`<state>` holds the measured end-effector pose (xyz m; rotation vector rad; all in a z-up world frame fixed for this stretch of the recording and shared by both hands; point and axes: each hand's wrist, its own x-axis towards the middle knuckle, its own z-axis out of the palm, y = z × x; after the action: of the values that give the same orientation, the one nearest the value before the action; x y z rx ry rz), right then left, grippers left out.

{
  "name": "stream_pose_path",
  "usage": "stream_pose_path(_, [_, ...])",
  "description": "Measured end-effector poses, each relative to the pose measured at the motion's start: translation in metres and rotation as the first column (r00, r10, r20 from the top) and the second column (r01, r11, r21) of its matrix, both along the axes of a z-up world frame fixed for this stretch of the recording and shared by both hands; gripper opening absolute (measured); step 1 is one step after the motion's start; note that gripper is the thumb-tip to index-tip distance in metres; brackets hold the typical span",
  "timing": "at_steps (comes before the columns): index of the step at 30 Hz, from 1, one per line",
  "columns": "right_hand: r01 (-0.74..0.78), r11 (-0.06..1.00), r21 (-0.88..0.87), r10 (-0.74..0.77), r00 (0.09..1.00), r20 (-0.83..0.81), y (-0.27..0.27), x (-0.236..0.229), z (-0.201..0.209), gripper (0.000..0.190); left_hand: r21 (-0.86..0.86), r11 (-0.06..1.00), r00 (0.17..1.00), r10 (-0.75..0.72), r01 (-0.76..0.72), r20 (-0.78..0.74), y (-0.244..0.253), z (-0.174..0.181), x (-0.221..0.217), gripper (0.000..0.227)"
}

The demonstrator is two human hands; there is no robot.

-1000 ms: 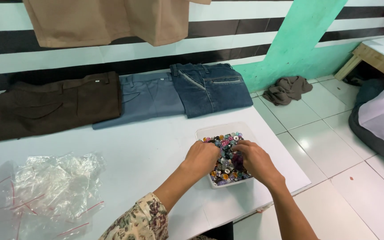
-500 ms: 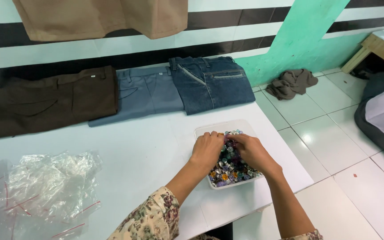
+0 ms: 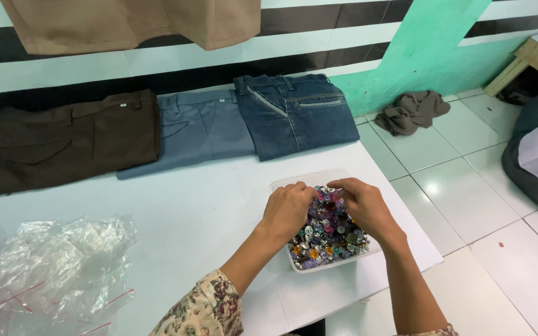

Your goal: The person sorts buttons from a plastic container, selecting specific types and placing them into small plastic bags.

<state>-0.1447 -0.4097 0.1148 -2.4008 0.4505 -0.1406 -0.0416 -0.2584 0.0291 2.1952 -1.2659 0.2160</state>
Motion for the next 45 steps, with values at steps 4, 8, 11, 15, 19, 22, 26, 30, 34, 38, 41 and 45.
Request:
stream_pose_path(4, [-0.158, 0.942, -0.295, 0.136, 0.986, -0.094, -0.009, 0.020, -0.032, 0.041, -0.006, 1.000, 1.000, 0.002, -0.002, -0.028, -0.005, -0.007, 0.001, 0.022])
stream_pose_path(8, [-0.313, 0.853, -0.418, 0.223, 0.942, -0.250, 0.000, 0.023, -0.030, 0.052, 0.003, 1.000, 0.998, -0.006, 0.007, -0.062, -0.002, -0.009, 0.003, 0.021])
stream_pose_path(11, [-0.327, 0.899, -0.290, 0.242, 0.925, -0.291, 0.011, 0.016, -0.007, 0.051, -0.017, 1.000, 0.995, -0.022, 0.020, -0.100, 0.003, 0.000, 0.002, 0.021])
stream_pose_path(15, [-0.250, 0.968, -0.007, 0.239, 0.934, -0.267, 0.023, 0.001, 0.027, 0.045, -0.033, 0.999, 0.988, -0.033, 0.029, -0.151, 0.008, 0.011, 0.000, 0.021])
stream_pose_path(19, [-0.181, 0.961, 0.210, 0.221, 0.957, -0.186, 0.023, -0.021, 0.037, 0.044, -0.060, 0.997, 0.973, -0.057, 0.045, -0.224, 0.011, 0.017, 0.001, 0.018])
stream_pose_path(22, [-0.155, 0.974, 0.168, 0.172, 0.981, -0.093, 0.017, -0.031, 0.041, 0.041, -0.080, 0.995, 0.951, -0.087, 0.067, -0.296, 0.013, 0.027, 0.003, 0.016])
stream_pose_path(26, [-0.093, 0.986, 0.136, 0.105, 0.991, -0.087, 0.009, -0.035, 0.039, 0.040, -0.050, 0.995, 0.951, -0.098, 0.087, -0.294, 0.019, 0.046, -0.003, 0.017])
stream_pose_path(30, [-0.182, 0.983, 0.017, 0.182, 0.982, -0.051, -0.009, -0.037, 0.003, 0.038, -0.119, 0.979, 0.974, -0.179, 0.163, -0.138, 0.011, 0.021, -0.007, 0.013])
stream_pose_path(34, [-0.170, 0.985, -0.002, 0.168, 0.978, -0.122, -0.007, -0.034, 0.002, 0.031, 0.105, 0.972, 0.964, -0.190, 0.212, -0.185, 0.005, 0.022, -0.014, 0.017])
stream_pose_path(38, [-0.155, 0.988, 0.001, 0.153, 0.969, -0.193, -0.002, -0.033, 0.010, 0.032, 0.235, 0.953, 0.981, -0.194, 0.191, -0.012, 0.000, 0.018, -0.017, 0.015])
stream_pose_path(41, [-0.161, 0.987, 0.008, 0.159, 0.965, -0.210, 0.001, -0.035, 0.009, 0.032, 0.211, 0.959, 0.974, -0.212, 0.191, 0.077, 0.002, 0.014, -0.019, 0.015])
stream_pose_path(45, [-0.139, 0.984, 0.113, 0.157, 0.973, -0.167, -0.002, -0.040, -0.002, 0.035, -0.037, 0.957, 0.942, -0.289, 0.287, -0.174, 0.013, 0.019, -0.016, 0.016])
